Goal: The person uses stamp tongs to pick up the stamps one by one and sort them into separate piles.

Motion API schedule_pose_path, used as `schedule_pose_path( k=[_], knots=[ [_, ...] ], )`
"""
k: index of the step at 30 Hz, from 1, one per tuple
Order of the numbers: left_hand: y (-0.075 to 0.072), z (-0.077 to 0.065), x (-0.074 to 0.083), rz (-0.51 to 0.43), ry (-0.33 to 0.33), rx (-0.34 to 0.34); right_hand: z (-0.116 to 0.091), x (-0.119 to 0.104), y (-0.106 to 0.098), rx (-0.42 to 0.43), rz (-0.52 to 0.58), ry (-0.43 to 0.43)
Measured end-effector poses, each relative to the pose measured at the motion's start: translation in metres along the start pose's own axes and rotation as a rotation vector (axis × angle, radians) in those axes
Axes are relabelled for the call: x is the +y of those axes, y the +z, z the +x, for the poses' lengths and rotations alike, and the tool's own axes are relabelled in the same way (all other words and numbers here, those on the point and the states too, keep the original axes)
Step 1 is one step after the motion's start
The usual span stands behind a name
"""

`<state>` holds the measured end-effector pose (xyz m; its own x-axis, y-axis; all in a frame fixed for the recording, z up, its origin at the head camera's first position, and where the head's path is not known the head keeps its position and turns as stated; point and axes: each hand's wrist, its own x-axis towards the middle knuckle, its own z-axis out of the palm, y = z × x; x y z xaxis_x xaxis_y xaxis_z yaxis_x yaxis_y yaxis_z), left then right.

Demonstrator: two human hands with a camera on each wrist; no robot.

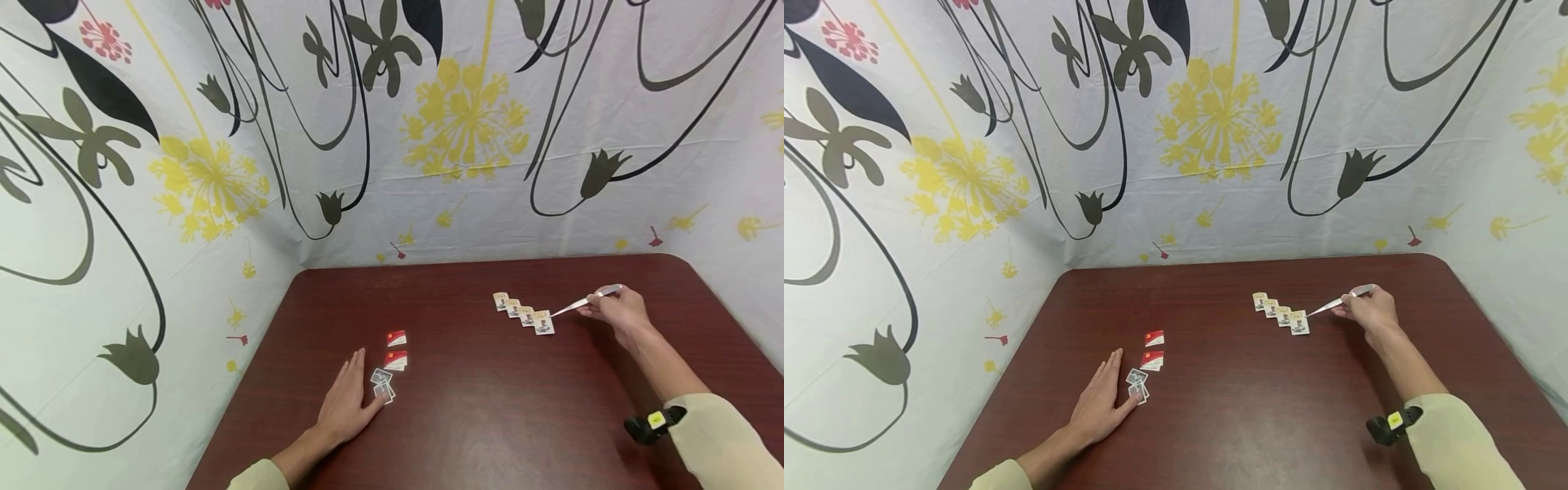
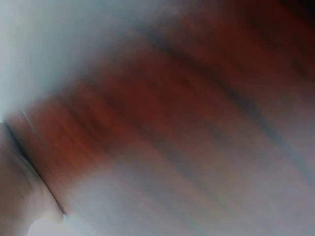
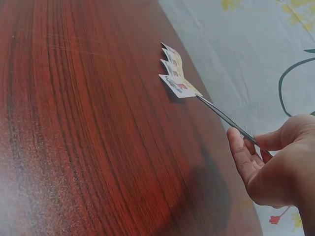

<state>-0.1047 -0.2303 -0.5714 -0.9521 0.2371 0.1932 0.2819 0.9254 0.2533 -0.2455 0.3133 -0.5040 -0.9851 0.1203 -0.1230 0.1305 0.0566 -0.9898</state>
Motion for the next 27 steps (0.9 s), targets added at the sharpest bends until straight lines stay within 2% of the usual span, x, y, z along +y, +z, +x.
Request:
schedule_pose_path(
  k=[5, 10, 22, 27],
  knots=[
    [-0.001, 0.0, 0.001, -0.004, 0.002, 0.006, 0.002, 0.0, 0.0, 0.003, -0.053, -0.009],
    [-0.002, 0.0, 0.001, -0.006, 0.001, 0.006, 0.002, 0.002, -0.001, -0.004, -0.054, 0.005],
    [-0.001, -0.002, 0.001, -0.006, -0.003, 0.005, -0.004, 0.006, -0.003, -0.003, 0.084, 0.002],
    [-0.002, -0.001, 0.001, -0.025, -0.02, -0.006, -0.01, 0.004, -0.002, 0.028, 0.201, 0.001]
  ],
)
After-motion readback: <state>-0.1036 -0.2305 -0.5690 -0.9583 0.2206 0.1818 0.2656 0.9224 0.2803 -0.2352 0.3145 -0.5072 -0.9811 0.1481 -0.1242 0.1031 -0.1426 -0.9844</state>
